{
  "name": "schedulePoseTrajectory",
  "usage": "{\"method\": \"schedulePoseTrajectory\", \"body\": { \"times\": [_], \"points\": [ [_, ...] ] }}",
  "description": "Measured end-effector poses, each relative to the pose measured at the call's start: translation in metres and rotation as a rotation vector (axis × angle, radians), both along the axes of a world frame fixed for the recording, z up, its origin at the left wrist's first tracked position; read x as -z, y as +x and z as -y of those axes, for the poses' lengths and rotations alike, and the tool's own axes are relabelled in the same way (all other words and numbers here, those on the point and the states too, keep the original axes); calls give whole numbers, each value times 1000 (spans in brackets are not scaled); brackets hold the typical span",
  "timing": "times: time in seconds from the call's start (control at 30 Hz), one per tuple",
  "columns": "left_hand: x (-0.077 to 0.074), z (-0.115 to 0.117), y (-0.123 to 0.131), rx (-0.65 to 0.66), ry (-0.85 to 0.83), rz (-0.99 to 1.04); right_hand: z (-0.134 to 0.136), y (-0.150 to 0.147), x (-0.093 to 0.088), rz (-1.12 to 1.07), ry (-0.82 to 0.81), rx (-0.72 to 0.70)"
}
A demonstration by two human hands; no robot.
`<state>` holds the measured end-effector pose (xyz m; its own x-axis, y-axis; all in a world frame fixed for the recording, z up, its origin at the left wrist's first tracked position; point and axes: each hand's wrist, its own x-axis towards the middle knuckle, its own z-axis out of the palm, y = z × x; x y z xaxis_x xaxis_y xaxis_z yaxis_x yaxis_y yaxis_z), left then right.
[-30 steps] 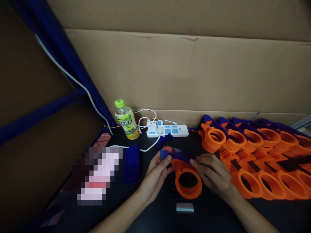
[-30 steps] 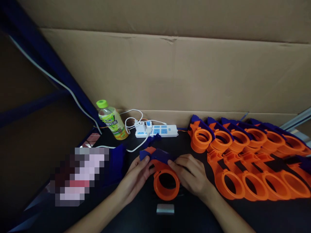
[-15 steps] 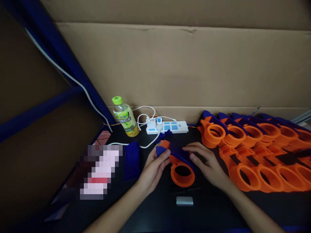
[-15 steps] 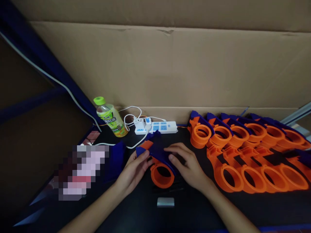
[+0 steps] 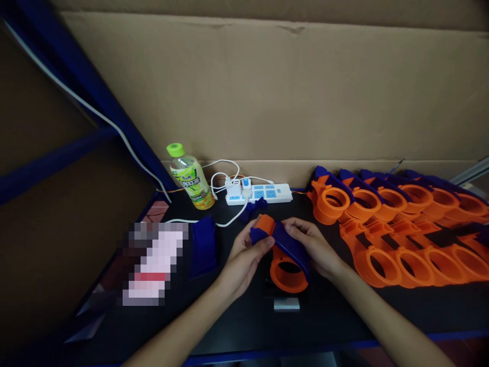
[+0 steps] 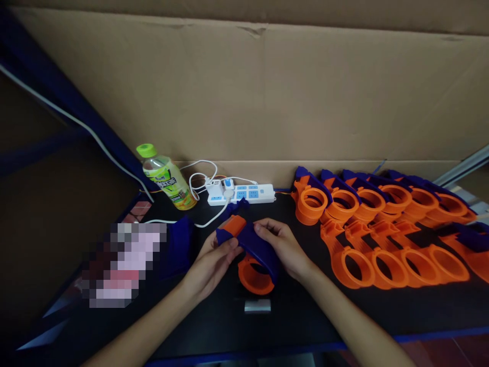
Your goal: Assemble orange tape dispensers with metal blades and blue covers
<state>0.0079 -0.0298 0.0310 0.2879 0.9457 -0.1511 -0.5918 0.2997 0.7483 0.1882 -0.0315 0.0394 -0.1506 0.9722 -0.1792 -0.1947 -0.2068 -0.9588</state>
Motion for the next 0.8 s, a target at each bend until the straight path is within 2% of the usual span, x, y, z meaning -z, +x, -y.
{"method": "schedulePoseTrajectory", "body": {
  "times": [0.17, 0.33, 0.6, 0.8],
  "points": [
    [-1, 1, 0, -23, 19, 12, -2, -1, -8, -52, -41, 0],
    [-1, 4, 1, -15, 49, 12, 1, 0, -10, -21, 11, -12],
    [4, -6, -2, -118, 32, -38, -6, 1, -5, 281, 298, 129],
    [6, -9, 0, -102, 44, -59, -12, -1, 3, 207, 220, 70]
  ]
}}
